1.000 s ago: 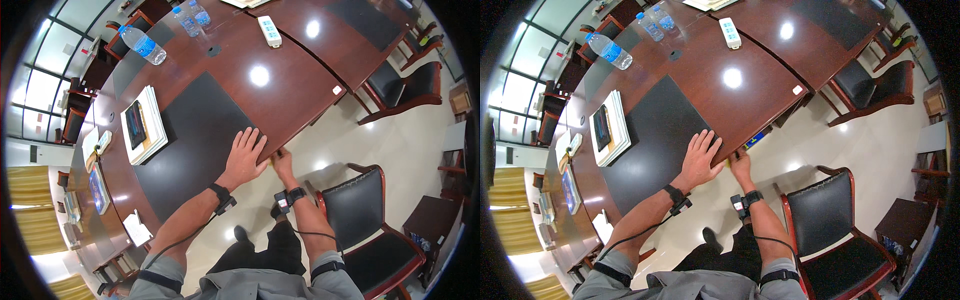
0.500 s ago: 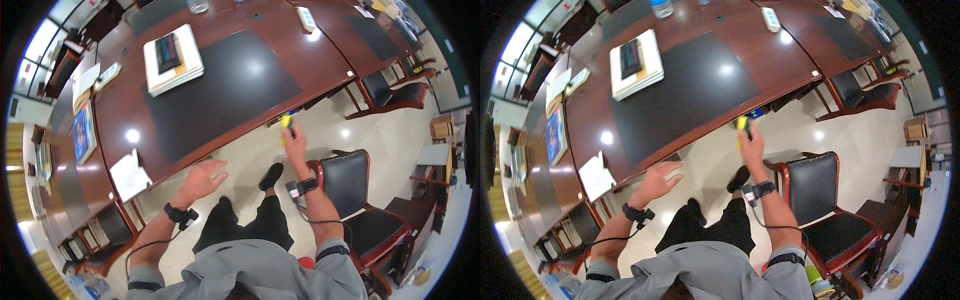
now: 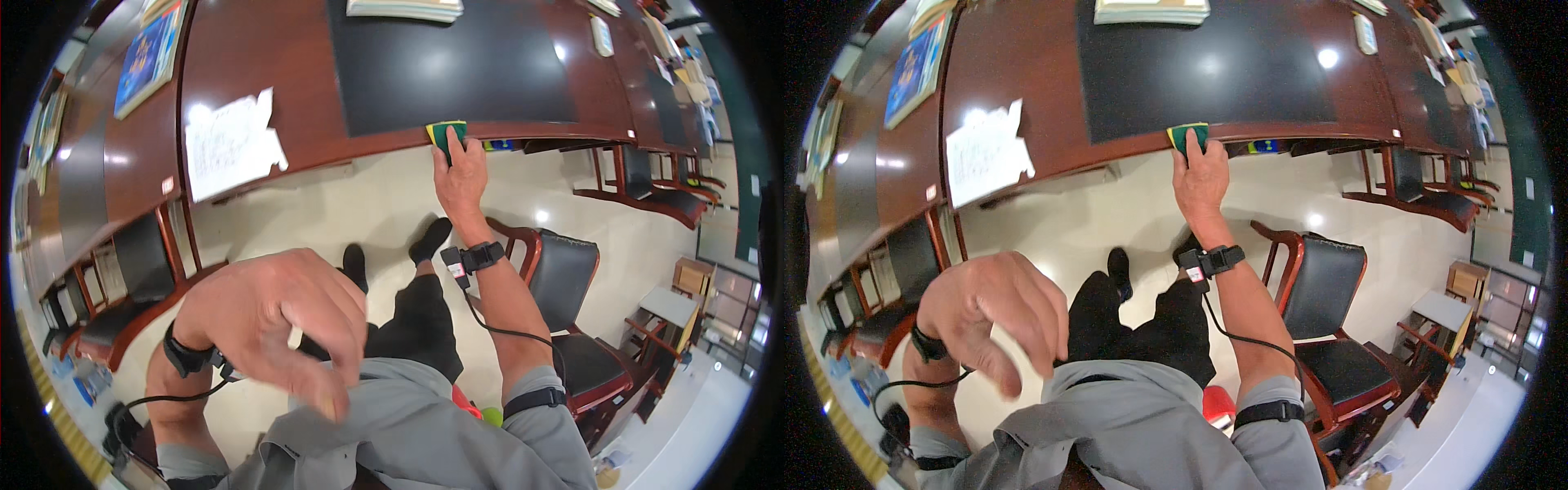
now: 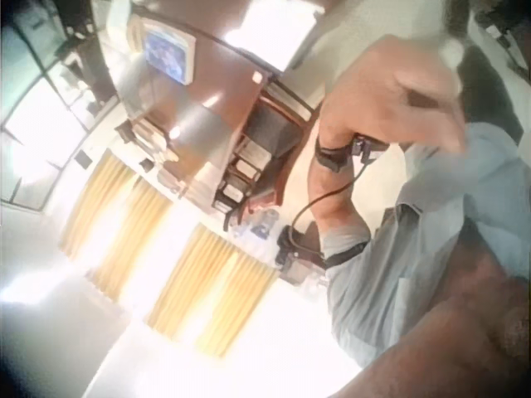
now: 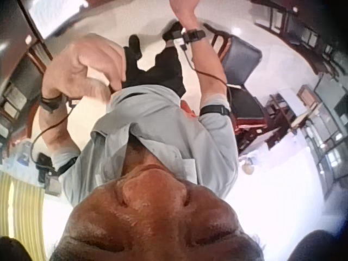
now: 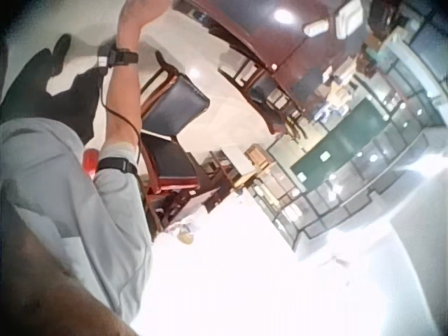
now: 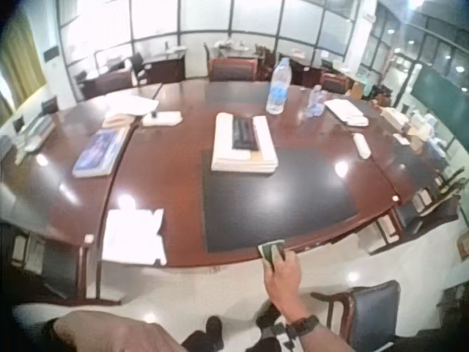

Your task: Cleaning the surface and drawers of a large wooden conference table and office desk using a sponge.

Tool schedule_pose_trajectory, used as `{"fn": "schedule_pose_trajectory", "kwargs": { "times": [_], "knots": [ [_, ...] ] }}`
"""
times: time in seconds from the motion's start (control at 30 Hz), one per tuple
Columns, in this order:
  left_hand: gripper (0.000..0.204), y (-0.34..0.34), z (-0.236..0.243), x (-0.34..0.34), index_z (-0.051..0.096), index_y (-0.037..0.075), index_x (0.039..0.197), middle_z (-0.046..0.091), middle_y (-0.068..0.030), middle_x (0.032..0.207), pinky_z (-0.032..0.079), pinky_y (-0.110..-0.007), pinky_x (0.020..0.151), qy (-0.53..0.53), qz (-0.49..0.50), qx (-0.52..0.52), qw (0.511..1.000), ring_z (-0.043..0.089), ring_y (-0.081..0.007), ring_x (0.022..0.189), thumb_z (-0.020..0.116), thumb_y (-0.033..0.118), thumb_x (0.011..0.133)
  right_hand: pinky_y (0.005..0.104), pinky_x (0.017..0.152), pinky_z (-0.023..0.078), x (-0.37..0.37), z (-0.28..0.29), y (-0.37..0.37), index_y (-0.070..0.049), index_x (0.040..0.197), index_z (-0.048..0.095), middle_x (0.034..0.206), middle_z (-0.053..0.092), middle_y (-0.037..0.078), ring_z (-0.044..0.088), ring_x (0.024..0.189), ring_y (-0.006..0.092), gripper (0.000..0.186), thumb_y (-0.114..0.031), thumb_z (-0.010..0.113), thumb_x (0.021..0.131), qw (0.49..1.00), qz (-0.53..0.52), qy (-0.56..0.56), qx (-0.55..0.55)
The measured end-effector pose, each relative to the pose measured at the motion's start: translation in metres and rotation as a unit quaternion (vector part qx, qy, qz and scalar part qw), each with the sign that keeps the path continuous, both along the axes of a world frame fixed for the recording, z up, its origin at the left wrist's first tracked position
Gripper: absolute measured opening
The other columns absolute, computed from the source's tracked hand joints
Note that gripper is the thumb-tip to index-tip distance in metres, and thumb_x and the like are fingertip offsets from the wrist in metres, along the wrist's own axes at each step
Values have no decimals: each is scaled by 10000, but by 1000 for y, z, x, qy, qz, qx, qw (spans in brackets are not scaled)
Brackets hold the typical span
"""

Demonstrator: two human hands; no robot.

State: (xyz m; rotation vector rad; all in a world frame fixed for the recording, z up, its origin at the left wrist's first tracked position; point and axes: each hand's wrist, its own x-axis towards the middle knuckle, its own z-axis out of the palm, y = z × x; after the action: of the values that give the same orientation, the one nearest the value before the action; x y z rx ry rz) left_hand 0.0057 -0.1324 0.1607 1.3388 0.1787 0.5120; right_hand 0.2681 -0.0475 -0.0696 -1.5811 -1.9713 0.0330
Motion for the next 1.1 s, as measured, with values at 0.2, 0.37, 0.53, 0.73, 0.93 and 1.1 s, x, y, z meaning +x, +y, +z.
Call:
{"fn": "schedule_pose_trajectory", "kwargs": {
  "times": [0.2, 0.37, 0.53, 0.73, 0.93, 1.1],
  "knots": [
    [324, -38, 4, 28, 671, 0, 796, 625, -105, 713, 476, -349, 504, -156, 3, -68, 985, 637, -276, 645, 812, 291, 796, 434, 747, 467, -40, -3, -22, -85, 1279, 580, 991, 538, 170, 545, 909, 346, 483, -206, 731, 837, 997, 30, 63, -19],
    [367, -50, 5, 62, 565, 50, 611, 602, -87, 599, 374, -361, 378, -308, 201, -79, 927, 544, -256, 450, 826, 236, 789, 416, 764, 469, -26, -14, -19, -76, 1276, 599, 1019, 554, 164, 558, 916, 330, 477, -212, 730, 838, 994, 62, 84, -25],
    [363, -47, -27, 65, 555, 38, 667, 496, -81, 614, 407, -358, 439, -178, 22, -47, 983, 568, -276, 560, 701, 278, 896, 407, 755, 466, -18, -20, -17, -63, 1242, 625, 984, 568, 162, 564, 883, 321, 454, -202, 744, 826, 987, 102, 119, -19],
    [385, -64, -41, 80, 485, 58, 620, 432, -59, 581, 399, -360, 452, -200, 87, -95, 971, 534, -267, 546, 638, 228, 930, 381, 734, 473, -16, -27, -19, -77, 1236, 629, 984, 568, 146, 573, 872, 287, 439, -204, 739, 830, 977, 132, 165, 18],
    [383, -66, -48, 71, 509, 51, 544, 472, -56, 505, 295, -366, 353, -265, 109, -217, 933, 500, -250, 413, 826, 126, 747, 372, 762, 478, -21, -27, -23, -87, 1249, 621, 972, 589, 129, 574, 877, 272, 449, -228, 742, 840, 982, 113, 153, -11],
    [444, -94, -75, 58, 492, 83, 504, 474, -6, 483, 292, -326, 344, -278, 105, -191, 936, 448, -139, 394, 743, 195, 852, 363, 792, 471, -23, -35, -18, -70, 1237, 629, 960, 613, 112, 572, 895, 258, 440, -231, 751, 846, 989, 97, 95, 67]
  ]
}}
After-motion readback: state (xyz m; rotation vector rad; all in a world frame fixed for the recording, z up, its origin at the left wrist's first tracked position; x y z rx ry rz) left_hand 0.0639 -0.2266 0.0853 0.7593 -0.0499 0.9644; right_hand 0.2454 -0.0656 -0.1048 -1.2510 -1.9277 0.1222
